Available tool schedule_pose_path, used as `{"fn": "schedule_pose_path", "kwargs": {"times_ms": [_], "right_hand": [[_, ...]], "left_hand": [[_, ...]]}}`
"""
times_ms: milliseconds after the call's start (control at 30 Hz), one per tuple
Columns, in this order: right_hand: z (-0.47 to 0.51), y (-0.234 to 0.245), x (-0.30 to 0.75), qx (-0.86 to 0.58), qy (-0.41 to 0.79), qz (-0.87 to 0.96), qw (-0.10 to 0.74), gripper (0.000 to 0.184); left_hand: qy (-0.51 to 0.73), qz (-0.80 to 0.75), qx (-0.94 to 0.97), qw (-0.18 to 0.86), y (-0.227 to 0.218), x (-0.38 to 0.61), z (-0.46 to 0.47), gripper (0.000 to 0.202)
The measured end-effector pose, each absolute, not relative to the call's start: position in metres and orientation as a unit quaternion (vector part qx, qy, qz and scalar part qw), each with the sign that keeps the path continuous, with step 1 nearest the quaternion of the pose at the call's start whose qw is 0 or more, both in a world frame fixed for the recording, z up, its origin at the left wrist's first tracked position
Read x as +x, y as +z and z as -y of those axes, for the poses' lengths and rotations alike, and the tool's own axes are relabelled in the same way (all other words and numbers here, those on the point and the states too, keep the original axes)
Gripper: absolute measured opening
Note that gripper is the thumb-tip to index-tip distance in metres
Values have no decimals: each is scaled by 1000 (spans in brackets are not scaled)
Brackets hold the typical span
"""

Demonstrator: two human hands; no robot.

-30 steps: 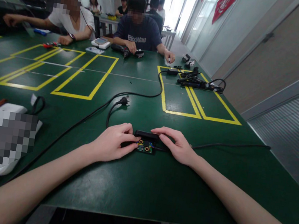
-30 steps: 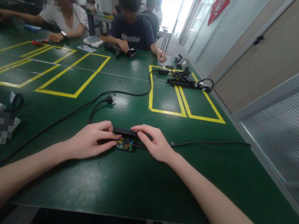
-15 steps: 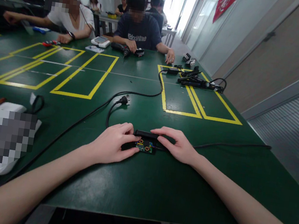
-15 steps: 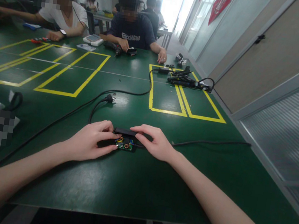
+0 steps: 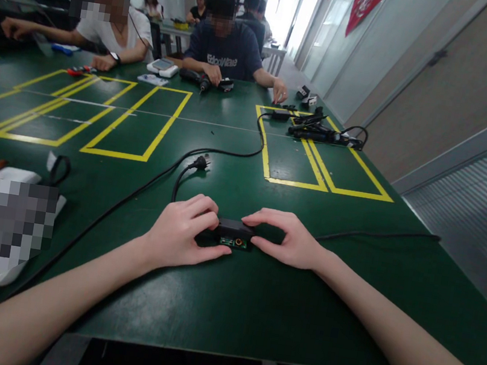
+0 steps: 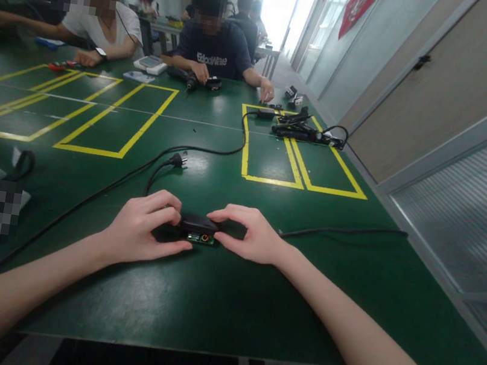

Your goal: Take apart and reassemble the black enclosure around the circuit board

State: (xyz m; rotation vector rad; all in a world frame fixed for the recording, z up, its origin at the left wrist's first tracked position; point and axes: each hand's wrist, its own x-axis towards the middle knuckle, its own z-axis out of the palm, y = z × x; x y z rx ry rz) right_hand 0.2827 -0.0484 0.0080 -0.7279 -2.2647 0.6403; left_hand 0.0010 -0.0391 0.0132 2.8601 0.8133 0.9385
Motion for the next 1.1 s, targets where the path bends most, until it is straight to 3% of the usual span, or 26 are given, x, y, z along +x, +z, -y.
{"fn": "schedule_pose_path", "kwargs": {"times_ms": [133,333,500,633,1100], "right_hand": [[51,13,278,-253,202,891,319,24],[52,12,275,-261,177,895,316,24],[48,0,277,-293,128,904,284,36],[45,-8,274,-304,76,905,288,28],[50,-2,269,-281,24,919,274,21]], "left_hand": [[237,-239,939,63,7,2,34,48],[247,-233,936,87,1,7,31,19],[236,-266,931,85,1,12,27,23],[224,-262,938,46,-3,14,23,35],[203,-242,948,33,-3,13,23,32]]}}
